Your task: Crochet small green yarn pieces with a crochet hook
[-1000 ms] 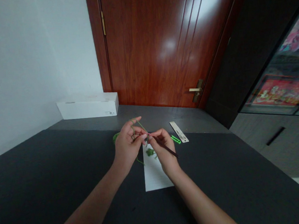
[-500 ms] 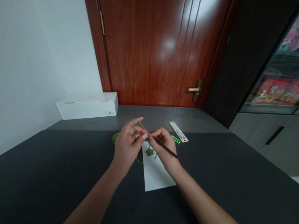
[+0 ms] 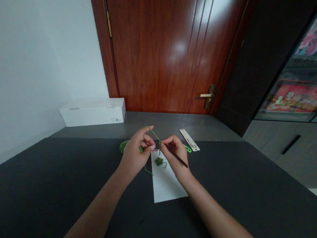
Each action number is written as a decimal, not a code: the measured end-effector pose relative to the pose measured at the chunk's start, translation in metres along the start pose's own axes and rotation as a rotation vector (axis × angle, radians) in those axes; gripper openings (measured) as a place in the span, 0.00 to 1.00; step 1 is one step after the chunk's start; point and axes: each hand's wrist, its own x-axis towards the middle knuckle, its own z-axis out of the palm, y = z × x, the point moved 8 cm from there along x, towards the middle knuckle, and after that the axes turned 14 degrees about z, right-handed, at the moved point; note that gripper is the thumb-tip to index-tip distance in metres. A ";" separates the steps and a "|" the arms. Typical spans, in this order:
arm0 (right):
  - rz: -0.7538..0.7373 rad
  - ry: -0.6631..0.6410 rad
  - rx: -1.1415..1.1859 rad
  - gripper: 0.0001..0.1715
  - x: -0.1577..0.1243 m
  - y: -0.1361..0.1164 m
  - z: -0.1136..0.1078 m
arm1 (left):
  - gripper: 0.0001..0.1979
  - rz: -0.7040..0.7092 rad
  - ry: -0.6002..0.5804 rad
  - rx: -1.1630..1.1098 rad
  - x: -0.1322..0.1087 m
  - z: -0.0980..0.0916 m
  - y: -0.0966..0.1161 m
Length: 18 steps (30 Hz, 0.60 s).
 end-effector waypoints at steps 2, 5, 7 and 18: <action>-0.006 0.007 0.010 0.06 0.000 -0.001 0.000 | 0.25 0.007 0.009 0.013 0.000 0.001 0.001; -0.009 0.018 0.030 0.06 -0.001 -0.002 0.000 | 0.22 -0.034 0.054 -0.064 -0.002 0.002 0.004; -0.006 0.019 0.035 0.06 -0.001 -0.001 0.000 | 0.22 -0.087 0.104 -0.195 -0.004 0.004 0.005; -0.088 0.065 0.006 0.06 -0.008 -0.010 -0.002 | 0.22 -0.007 0.069 -0.135 0.004 -0.008 0.011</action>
